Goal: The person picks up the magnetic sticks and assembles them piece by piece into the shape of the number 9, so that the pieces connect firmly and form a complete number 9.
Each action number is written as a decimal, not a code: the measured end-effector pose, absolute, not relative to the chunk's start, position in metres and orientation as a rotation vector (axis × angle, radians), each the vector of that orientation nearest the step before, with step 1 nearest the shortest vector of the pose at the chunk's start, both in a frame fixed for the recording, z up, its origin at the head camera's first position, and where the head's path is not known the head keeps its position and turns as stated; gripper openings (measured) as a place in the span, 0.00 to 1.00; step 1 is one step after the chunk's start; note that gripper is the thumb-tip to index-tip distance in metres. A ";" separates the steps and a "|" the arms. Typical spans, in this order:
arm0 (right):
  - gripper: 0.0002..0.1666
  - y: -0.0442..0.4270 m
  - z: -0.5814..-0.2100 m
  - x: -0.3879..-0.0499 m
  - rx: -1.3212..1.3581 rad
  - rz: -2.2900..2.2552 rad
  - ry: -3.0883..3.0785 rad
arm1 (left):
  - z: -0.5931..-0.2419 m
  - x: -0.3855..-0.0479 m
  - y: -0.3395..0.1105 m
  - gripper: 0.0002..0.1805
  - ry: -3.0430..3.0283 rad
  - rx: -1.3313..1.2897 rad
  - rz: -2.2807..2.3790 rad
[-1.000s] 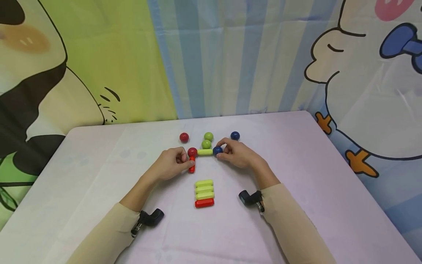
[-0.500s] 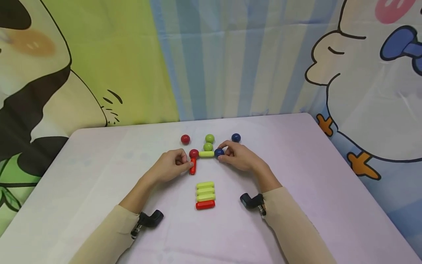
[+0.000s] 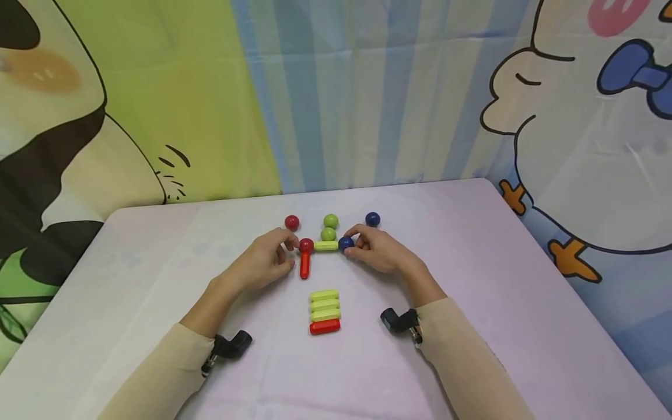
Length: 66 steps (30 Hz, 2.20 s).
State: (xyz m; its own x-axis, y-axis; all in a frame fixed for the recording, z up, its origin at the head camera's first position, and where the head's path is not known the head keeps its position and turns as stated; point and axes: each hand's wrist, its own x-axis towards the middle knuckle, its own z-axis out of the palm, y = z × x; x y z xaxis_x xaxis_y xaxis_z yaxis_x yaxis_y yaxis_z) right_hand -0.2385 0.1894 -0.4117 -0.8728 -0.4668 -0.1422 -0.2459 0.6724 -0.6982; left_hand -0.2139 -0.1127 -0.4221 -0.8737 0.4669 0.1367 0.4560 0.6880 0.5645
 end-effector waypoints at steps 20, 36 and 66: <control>0.25 0.191 -0.410 -0.239 -0.592 -0.998 2.582 | -0.408 -0.239 -0.116 0.20 3.109 0.590 0.735; 0.24 0.188 -0.410 -0.239 -0.539 -0.983 2.583 | -0.414 -0.262 -0.117 0.28 3.039 0.603 0.708; 0.30 0.183 -0.401 -0.245 -0.665 -0.804 2.591 | -0.412 -0.273 -0.123 0.19 2.950 0.554 0.754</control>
State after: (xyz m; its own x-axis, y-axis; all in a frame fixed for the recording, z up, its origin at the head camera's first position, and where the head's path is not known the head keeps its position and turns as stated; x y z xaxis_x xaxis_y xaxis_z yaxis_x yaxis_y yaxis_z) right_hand -0.2446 0.1828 -0.4010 -0.8301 -0.5265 -0.1839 -0.3299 0.7295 -0.5992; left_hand -0.2725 -0.1228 -0.4117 -0.9349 0.3523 0.0427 0.3296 0.8172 0.4728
